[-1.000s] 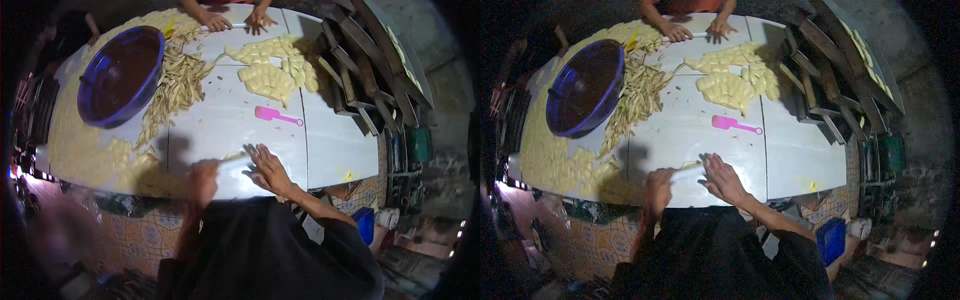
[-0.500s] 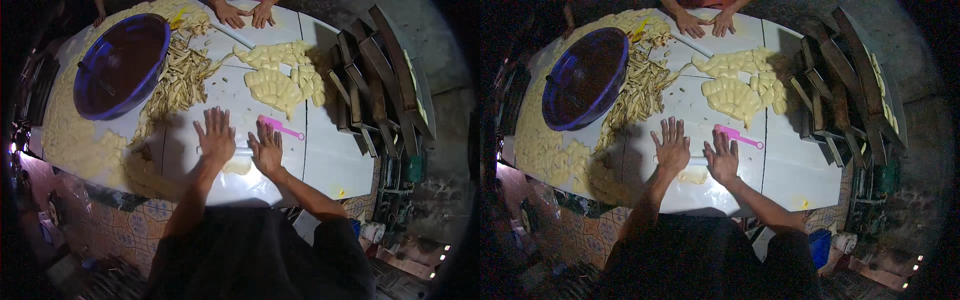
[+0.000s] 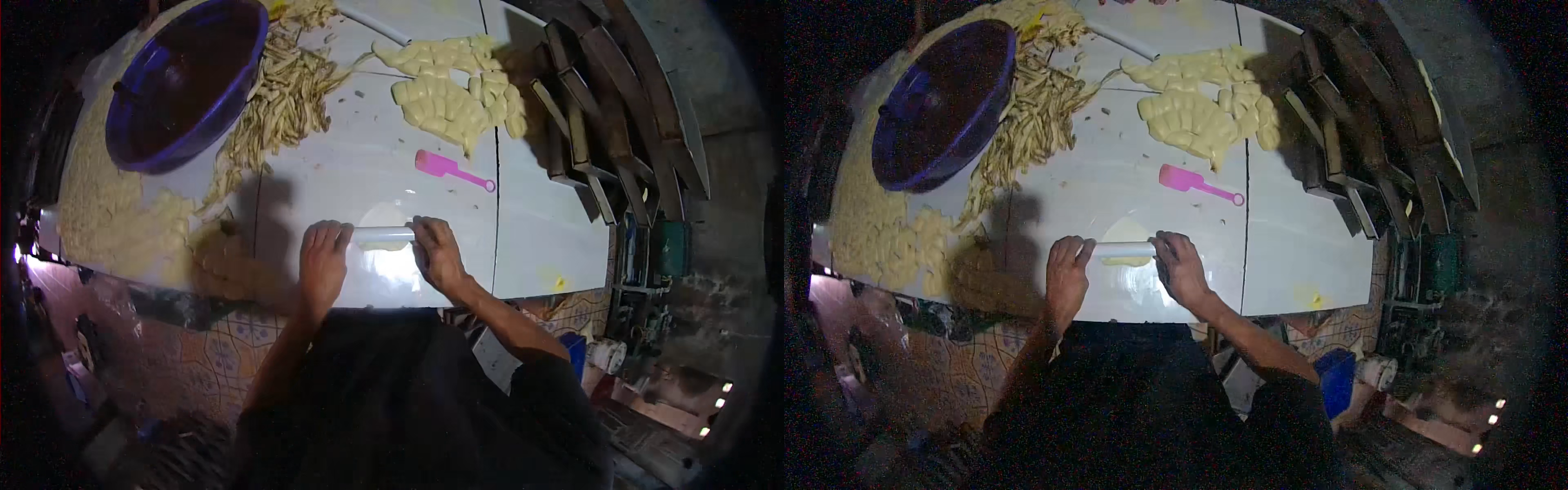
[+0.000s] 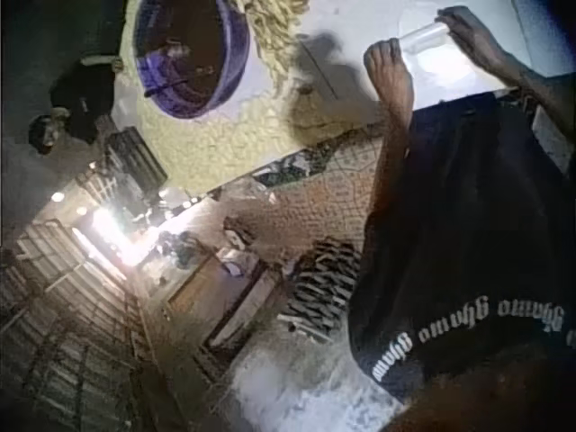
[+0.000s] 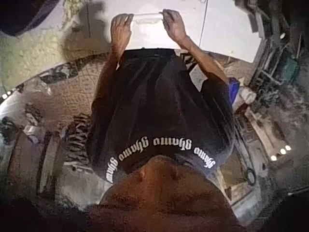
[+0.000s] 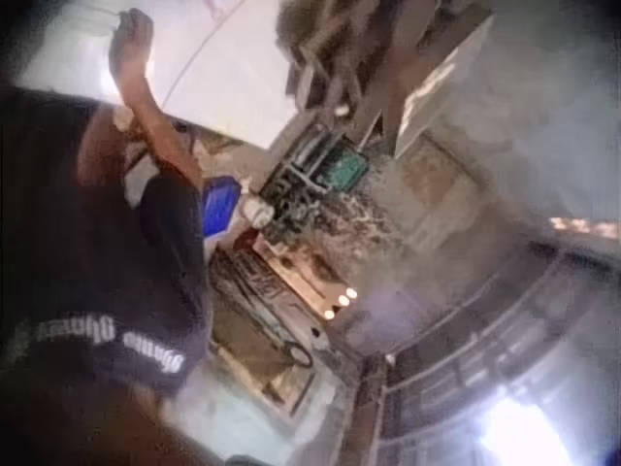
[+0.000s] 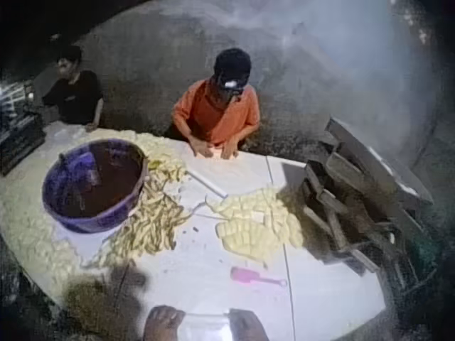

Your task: The person prepares pastries by flattening dough pieces with a rolling pin and by hand, spreading chocolate filling and placing banana slices onto the dough, wrapping the dough around the filling, and placing the assembled pastries onto baking trays.

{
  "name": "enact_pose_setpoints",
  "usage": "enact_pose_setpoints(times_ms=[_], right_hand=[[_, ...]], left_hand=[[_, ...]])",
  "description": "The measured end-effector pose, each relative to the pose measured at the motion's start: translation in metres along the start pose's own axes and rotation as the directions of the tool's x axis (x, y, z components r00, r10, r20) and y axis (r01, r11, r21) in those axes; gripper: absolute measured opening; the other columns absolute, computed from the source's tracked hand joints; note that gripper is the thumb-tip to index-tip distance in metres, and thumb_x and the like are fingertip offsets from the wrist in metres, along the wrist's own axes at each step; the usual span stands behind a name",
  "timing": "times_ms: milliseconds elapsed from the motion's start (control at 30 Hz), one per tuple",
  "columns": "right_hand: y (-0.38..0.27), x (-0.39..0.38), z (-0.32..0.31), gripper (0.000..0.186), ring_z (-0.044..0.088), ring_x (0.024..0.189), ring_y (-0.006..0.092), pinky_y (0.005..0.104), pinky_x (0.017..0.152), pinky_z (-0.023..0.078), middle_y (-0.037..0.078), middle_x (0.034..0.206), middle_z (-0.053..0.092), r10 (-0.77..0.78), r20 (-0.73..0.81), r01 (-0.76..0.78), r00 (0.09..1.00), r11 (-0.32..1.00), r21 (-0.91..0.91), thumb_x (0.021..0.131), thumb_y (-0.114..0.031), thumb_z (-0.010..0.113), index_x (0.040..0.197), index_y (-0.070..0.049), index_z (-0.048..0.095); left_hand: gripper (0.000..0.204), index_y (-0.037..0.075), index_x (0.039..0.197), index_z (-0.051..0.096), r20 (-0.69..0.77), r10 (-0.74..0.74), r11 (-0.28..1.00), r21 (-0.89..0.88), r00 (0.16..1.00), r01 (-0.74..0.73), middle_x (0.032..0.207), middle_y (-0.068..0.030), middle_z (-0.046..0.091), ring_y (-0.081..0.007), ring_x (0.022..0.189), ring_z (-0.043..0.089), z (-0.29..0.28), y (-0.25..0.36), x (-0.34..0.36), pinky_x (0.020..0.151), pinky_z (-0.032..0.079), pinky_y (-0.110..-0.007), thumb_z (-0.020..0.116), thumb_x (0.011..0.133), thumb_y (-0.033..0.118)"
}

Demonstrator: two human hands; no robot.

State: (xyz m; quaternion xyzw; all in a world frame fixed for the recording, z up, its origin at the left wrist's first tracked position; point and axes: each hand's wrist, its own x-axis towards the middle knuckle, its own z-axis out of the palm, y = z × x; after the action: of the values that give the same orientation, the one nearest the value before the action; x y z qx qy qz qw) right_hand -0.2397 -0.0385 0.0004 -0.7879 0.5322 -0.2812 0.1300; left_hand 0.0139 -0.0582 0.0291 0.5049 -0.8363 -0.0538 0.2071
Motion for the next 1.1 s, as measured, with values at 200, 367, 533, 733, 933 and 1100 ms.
enact_pose_setpoints(times_ms=[200,367,533,733,933,1100], right_hand=[[-0.022,-0.049,-0.001,0.044,0.057,0.108,0.0327,0.0437,0.089,0.049,0.014,0.114,0.061,0.029,0.05,-0.032,0.998,0.998,0.058,0.078,0.003,0.072,0.12,-0.002,0.064],[-0.021,0.008,-0.057,0.05,0.058,0.113,0.0325,0.0414,0.097,0.048,0.019,0.117,0.062,0.048,0.202,-0.098,0.978,0.965,0.242,0.089,-0.018,0.071,0.136,-0.007,0.059],[0.07,0.114,-0.046,0.029,0.058,0.106,0.0454,0.0496,0.09,0.049,0.022,0.117,0.063,0.375,0.186,-0.316,0.908,0.906,-0.281,0.087,-0.019,0.071,0.111,-0.003,0.07],[0.118,0.11,-0.024,0.043,0.059,0.097,0.0425,0.0508,0.088,0.046,0.018,0.085,0.065,0.252,0.179,-0.218,0.951,0.957,-0.189,0.071,-0.024,0.085,0.096,0.003,0.062],[0.114,0.104,-0.03,0.031,0.06,0.074,0.0408,0.0497,0.07,0.047,0.022,0.077,0.061,0.053,0.262,0.013,0.964,0.969,-0.245,0.081,-0.019,0.078,0.091,0.004,0.059],[-0.04,0.244,-0.028,0.007,0.05,0.072,0.0384,0.043,0.068,0.044,0.017,0.082,0.05,-0.219,0.32,0.207,0.922,0.976,0.07,0.097,-0.003,0.056,0.1,0.0,0.05]], left_hand=[[0.032,-0.001,0.108,0.065,0.017,-0.016,1.0,-0.005,1.0,0.016,0.107,-0.0124,0.06,-0.0299,0.11,0.055,-0.004,0.015,-0.049,0.102,0.041,-0.042,0.061,0.076,0.003],[0.031,-0.004,0.11,0.064,-0.005,-0.111,0.952,-0.288,0.994,0.105,0.105,-0.0179,0.064,-0.0374,0.105,0.058,0.003,-0.001,-0.058,0.094,0.045,-0.048,0.065,0.08,-0.002],[0.038,-0.006,0.118,0.062,-0.27,-0.301,0.953,-0.124,0.915,0.277,0.096,-0.0189,0.063,-0.0372,0.092,0.06,0.003,-0.018,-0.054,0.083,0.048,-0.047,0.068,0.08,-0.002],[0.029,0.004,0.115,0.068,-0.378,-0.237,0.963,0.028,0.895,0.267,0.091,-0.0147,0.061,-0.0312,0.086,0.06,0.015,-0.029,-0.051,0.074,0.047,-0.046,0.061,0.088,0.001],[0.023,0.005,0.11,0.072,-0.472,-0.205,0.971,0.012,0.857,0.239,0.086,-0.0098,0.066,-0.0243,0.07,0.058,0.038,-0.036,-0.085,0.067,0.045,-0.041,0.071,0.087,0.007],[0.039,0.008,0.118,0.071,-0.343,-0.341,0.939,-0.072,0.875,0.337,0.092,-0.01,0.064,-0.0278,0.082,0.059,0.034,-0.026,-0.087,0.074,0.045,-0.045,0.061,0.08,0.011]])
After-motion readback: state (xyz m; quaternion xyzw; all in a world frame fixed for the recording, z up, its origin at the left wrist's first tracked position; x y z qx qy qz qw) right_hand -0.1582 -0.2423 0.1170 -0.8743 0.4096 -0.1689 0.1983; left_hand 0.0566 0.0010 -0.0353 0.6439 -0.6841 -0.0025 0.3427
